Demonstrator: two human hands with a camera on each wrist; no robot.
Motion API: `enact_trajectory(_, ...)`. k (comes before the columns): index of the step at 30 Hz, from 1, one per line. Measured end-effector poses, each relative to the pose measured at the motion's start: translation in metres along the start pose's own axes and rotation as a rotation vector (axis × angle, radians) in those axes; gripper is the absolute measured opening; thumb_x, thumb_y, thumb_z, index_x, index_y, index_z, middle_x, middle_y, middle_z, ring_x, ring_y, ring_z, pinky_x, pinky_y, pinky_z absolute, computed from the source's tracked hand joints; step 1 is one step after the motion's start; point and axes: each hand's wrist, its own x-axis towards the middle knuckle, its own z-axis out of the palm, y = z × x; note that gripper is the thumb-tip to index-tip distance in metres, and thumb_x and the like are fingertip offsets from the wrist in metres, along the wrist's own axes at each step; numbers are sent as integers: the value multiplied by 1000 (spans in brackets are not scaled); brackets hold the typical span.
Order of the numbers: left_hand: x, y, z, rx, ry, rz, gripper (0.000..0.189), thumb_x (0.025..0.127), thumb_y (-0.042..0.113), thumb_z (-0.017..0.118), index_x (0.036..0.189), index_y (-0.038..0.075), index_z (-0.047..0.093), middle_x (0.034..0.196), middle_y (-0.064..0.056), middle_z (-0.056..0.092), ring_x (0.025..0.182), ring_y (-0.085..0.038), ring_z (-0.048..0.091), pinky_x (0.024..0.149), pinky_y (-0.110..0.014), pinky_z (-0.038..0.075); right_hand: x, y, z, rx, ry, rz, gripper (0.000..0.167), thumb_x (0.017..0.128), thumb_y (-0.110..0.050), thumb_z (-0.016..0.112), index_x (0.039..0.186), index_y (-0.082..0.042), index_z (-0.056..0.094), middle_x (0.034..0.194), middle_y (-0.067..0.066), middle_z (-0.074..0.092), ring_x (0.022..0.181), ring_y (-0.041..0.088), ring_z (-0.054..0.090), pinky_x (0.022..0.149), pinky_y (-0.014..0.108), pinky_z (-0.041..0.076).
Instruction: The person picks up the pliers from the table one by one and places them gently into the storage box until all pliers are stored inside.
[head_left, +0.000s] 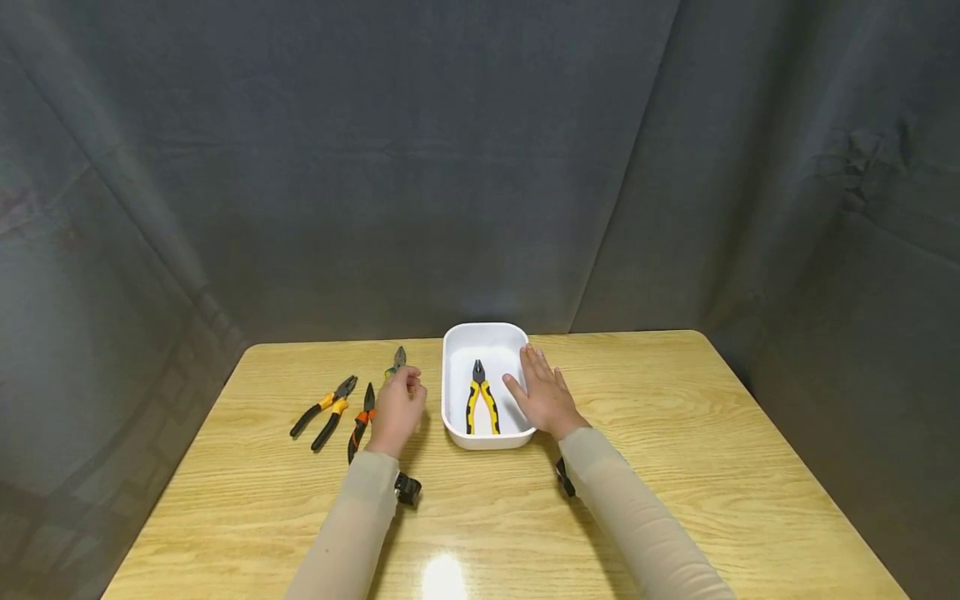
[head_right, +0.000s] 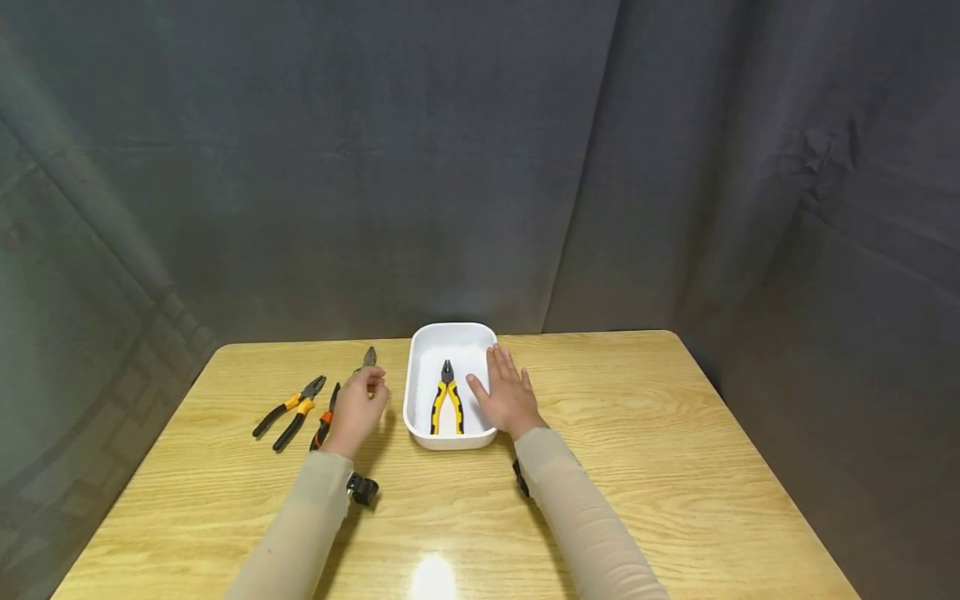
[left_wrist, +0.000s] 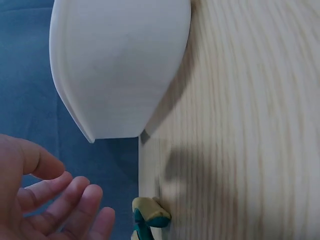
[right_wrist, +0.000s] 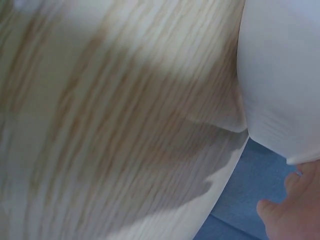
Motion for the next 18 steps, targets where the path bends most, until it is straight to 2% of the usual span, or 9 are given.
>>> enact_trajectory(7, 0, -4, -7, 6, -41, -63, 37, 99, 10, 59, 133, -4, 57, 128, -24, 57, 112, -39, 60, 92, -52, 52, 1, -1, 1, 5, 2, -11, 75, 107, -53, 31, 163, -6, 9, 170, 11, 7, 156, 31, 5, 123, 56, 8)
enact_trajectory(12, 0, -7, -8, -12, -80, -112, 42, 101, 12, 57, 139, -4, 52, 139, -28, 48, 116, -42, 58, 91, -52, 52, 0, -1, 1, 8, 9, -13, 75, 107, -53, 32, 163, -7, 9, 170, 11, 8, 156, 30, 6, 123, 56, 9)
enact_trajectory(15, 1, -8, -8, -24, -84, -126, 44, 101, 12, 56, 142, -5, 50, 141, -29, 45, 111, -40, 59, 87, -50, 52, 1, -1, 1, 5, 12, -12, 76, 107, -54, 31, 163, -7, 9, 170, 10, 7, 156, 30, 6, 123, 56, 9)
enact_trajectory(18, 3, -10, -8, -28, -94, -138, 48, 101, 13, 56, 144, -6, 46, 142, -31, 43, 95, -38, 59, 78, -48, 51, 1, 0, 1, 9, 15, -10, 76, 107, -54, 31, 163, -6, 10, 170, 11, 7, 156, 32, 6, 123, 56, 9)
